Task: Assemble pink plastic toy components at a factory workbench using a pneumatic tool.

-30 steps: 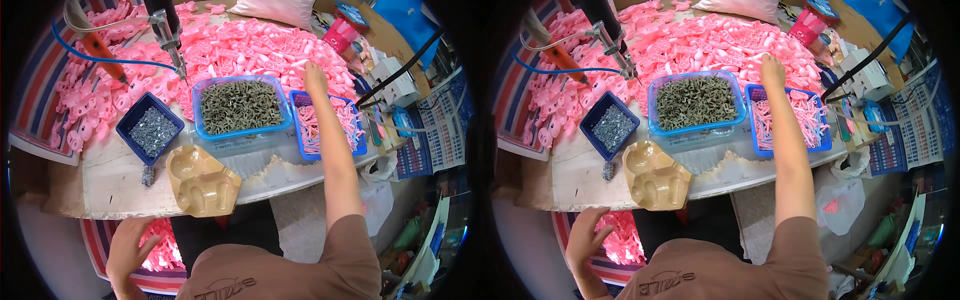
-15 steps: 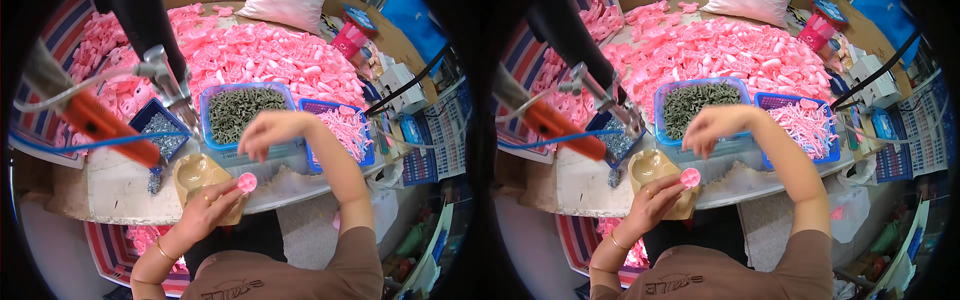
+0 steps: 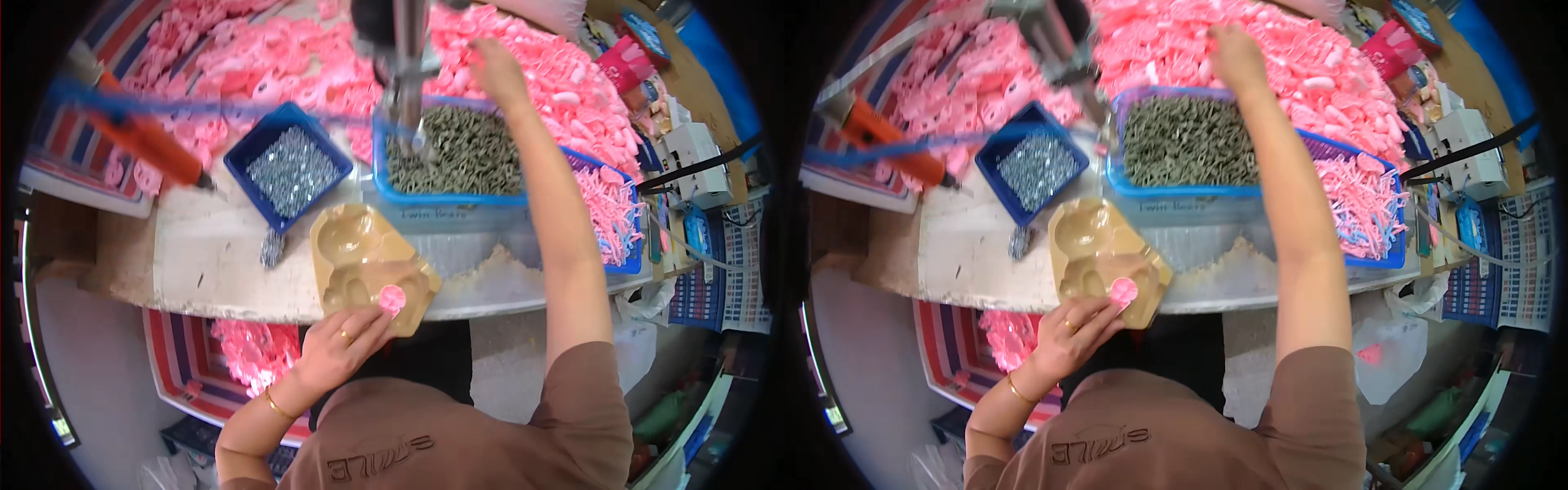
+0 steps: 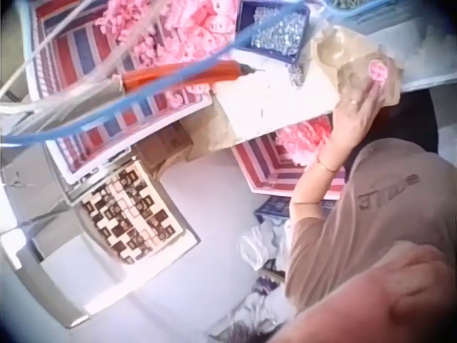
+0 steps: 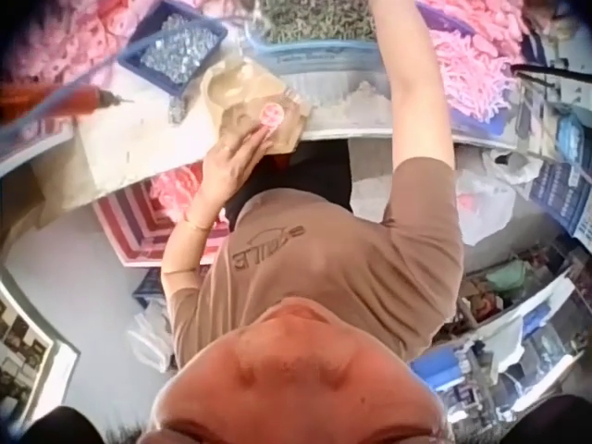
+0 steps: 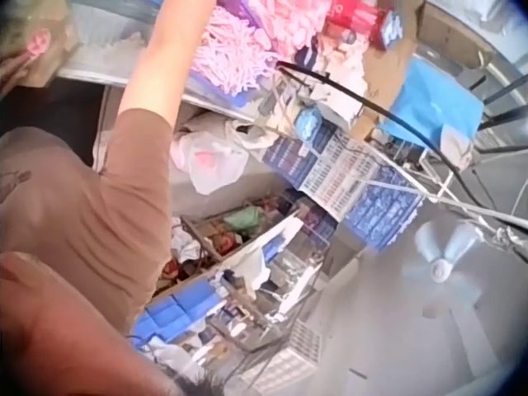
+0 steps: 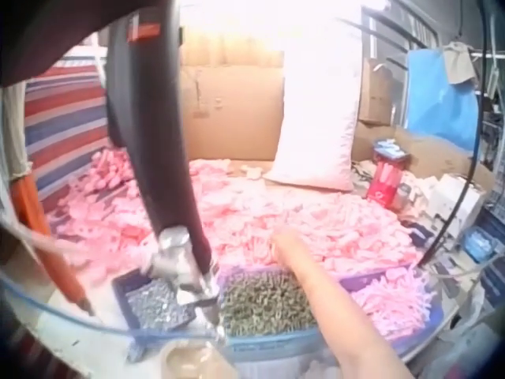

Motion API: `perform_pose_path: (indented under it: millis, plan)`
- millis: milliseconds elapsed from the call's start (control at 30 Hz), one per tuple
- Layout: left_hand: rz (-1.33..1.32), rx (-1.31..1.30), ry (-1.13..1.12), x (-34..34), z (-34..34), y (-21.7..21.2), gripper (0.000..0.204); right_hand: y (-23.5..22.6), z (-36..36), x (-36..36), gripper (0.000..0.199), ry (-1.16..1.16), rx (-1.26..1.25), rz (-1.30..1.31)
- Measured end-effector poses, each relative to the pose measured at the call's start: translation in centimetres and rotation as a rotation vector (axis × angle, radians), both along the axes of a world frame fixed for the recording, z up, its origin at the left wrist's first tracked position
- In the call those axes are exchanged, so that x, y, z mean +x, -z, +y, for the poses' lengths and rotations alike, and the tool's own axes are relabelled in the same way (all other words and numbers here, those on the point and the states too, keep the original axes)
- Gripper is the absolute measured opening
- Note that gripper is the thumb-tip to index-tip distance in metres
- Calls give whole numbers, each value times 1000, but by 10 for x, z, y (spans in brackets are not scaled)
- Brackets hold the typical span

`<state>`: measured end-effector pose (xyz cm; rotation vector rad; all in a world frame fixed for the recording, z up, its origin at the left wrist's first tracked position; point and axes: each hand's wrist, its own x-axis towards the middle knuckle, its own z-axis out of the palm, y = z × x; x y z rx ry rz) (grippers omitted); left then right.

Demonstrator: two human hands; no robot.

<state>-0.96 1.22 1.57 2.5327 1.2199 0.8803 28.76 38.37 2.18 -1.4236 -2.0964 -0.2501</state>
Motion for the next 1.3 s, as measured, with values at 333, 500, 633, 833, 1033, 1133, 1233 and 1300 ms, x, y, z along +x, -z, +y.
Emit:
perform_pose_path:
  millis: [333,500,633,833,1033,1133,1233,1300]
  plan:
    - [63,79,-19,19,-3,31,41,-55,-141,-14,28,-363,-820,737]
    - [-15,99,-1,0,-12,18,36,-34,-240,-97,22,-730,-945,395]
    - [-50,161,-42,-39,-8,12,35,1,-261,-117,23,-832,-816,214]
    - [-29,84,-521,-136,66,26,22,-16,-274,-125,27,-788,-819,44]
    - [243,202,-805,-236,174,56,44,-9,-260,-125,20,-697,-849,242]
    - [228,-63,-763,-251,185,58,40,-5,-257,-125,17,-694,-837,260]
    - [18,-144,-756,-244,172,36,30,-4,-257,-124,16,-688,-826,276]
    - [-817,-379,-734,-259,151,31,23,-4,-262,-123,15,-695,-824,285]
